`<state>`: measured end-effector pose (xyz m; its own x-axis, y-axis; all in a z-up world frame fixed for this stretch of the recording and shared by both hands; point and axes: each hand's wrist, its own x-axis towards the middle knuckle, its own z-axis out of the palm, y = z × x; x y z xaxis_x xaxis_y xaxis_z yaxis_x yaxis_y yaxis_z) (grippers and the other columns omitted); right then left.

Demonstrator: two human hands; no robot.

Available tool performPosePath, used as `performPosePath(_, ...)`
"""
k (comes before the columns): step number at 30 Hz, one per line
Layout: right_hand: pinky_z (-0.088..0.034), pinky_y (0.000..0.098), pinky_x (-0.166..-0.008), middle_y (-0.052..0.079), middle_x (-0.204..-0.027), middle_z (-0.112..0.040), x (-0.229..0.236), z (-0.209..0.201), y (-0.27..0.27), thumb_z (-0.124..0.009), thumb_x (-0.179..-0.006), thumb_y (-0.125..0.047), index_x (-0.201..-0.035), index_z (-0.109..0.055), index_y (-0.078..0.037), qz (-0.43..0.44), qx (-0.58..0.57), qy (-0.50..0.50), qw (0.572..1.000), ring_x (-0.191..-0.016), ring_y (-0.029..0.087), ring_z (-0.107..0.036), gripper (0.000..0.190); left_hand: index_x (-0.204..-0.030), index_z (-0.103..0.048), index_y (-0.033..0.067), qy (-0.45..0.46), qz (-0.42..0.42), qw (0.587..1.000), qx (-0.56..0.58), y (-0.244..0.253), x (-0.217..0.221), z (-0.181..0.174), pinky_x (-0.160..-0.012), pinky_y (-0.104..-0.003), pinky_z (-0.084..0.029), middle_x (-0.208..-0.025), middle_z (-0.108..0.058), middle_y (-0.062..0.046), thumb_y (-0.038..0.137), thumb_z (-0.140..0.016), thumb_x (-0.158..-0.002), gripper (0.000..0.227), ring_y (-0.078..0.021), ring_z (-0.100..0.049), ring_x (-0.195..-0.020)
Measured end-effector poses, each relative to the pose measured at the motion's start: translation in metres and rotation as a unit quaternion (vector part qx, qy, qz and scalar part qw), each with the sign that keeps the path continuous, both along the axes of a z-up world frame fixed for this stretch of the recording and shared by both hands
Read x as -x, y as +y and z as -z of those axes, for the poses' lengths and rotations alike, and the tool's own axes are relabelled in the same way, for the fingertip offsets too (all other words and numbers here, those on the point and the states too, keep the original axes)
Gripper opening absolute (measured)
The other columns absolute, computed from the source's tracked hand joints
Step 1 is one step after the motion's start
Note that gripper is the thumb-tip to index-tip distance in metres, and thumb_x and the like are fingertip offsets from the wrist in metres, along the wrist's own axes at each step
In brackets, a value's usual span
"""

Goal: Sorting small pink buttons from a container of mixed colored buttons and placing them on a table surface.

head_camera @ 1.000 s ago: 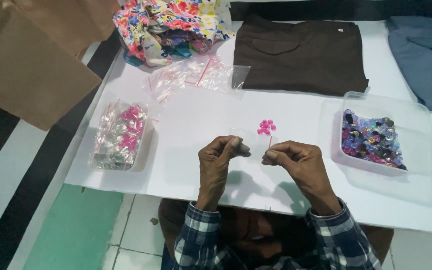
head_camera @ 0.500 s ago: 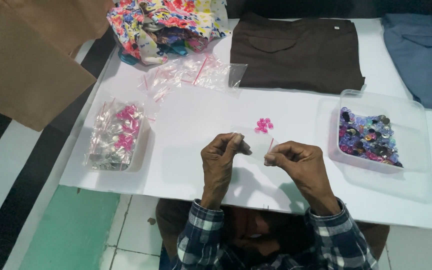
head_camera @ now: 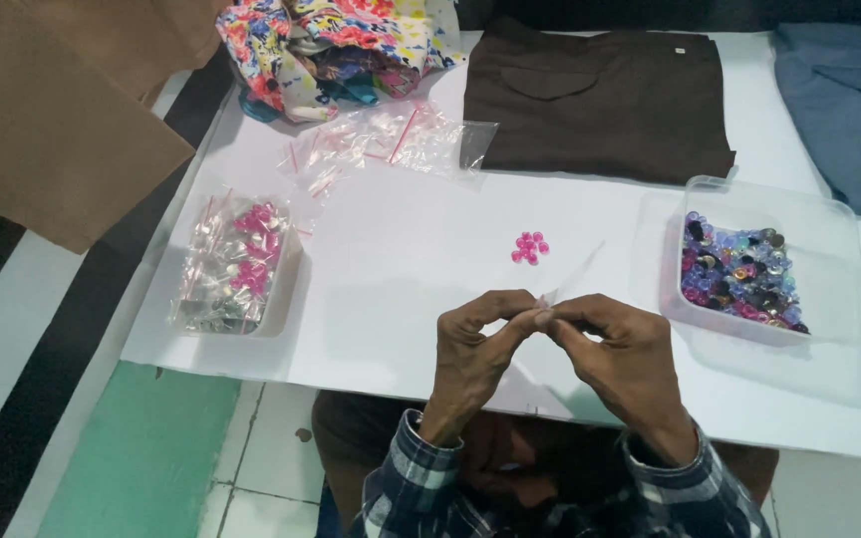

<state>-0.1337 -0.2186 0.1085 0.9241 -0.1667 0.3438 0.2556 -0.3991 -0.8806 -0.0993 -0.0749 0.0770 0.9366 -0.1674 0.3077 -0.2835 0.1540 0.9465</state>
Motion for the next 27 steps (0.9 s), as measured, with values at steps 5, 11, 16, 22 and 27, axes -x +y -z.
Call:
performPosePath(5,-0.059,0.0304,-0.056,0.012,-0.058,-0.074,0.003,-0.003,-0.001,-0.079,-0.079,0.002,-0.082,-0.080,-0.004,-0.002,-0.028,0.023,0.999,-0.063,0.011,-0.064,0.007,-0.089,-0.079,0.0152,0.014,0.014,1.000,0.001,0.006,0.003,-0.006,-0.078,-0.027,-0.059,-0.072,-0.076,0.000,0.017,-0.078,-0.091,0.004,-0.0061,-0.070,-0.072)
performPosePath(11,-0.060,0.0313,-0.059,0.015,-0.069,-0.075,0.004,0.009,0.010,-0.078,-0.082,0.002,-0.092,-0.074,-0.002,0.072,0.027,-0.027,0.997,-0.066,0.019,-0.072,0.011,-0.095,-0.076,0.0125,-0.090,-0.094,0.987,-0.090,-0.002,0.007,-0.008,-0.075,-0.033,-0.061,-0.072,-0.078,-0.004,0.011,-0.072,-0.093,0.005,-0.0202,-0.078,-0.067)
performPosePath(16,-0.062,0.0379,-0.063,0.017,-0.078,-0.077,0.002,0.018,0.021,-0.070,-0.087,0.007,-0.101,-0.067,-0.001,0.111,0.154,-0.122,0.974,-0.072,0.030,-0.076,0.016,-0.104,-0.067,0.0046,-0.168,-0.142,0.963,-0.158,-0.006,0.009,-0.014,-0.071,-0.045,-0.059,-0.078,-0.076,-0.015,-0.002,-0.069,-0.087,0.019,-0.0340,-0.077,-0.068)
performPosePath(22,-0.062,0.0376,-0.063,0.022,-0.083,-0.075,-0.004,0.020,0.023,-0.068,-0.091,0.008,-0.103,-0.059,0.002,0.137,0.203,-0.175,0.953,-0.077,0.032,-0.075,0.016,-0.109,-0.070,-0.0039,-0.214,-0.180,0.913,-0.297,-0.005,0.003,-0.013,-0.063,-0.038,-0.059,-0.081,-0.076,-0.020,-0.009,-0.064,-0.086,0.024,-0.0353,-0.076,-0.068)
performPosePath(27,-0.063,0.0317,-0.052,0.019,-0.097,-0.076,-0.012,0.002,0.015,-0.070,-0.087,0.008,-0.112,-0.063,-0.003,0.042,0.431,-0.272,0.859,-0.067,0.026,-0.076,0.028,-0.114,-0.069,-0.0089,-0.274,-0.150,0.870,-0.382,0.003,-0.009,-0.041,-0.066,-0.045,-0.061,-0.088,-0.073,-0.028,-0.011,-0.069,-0.080,0.033,-0.0421,-0.076,-0.078)
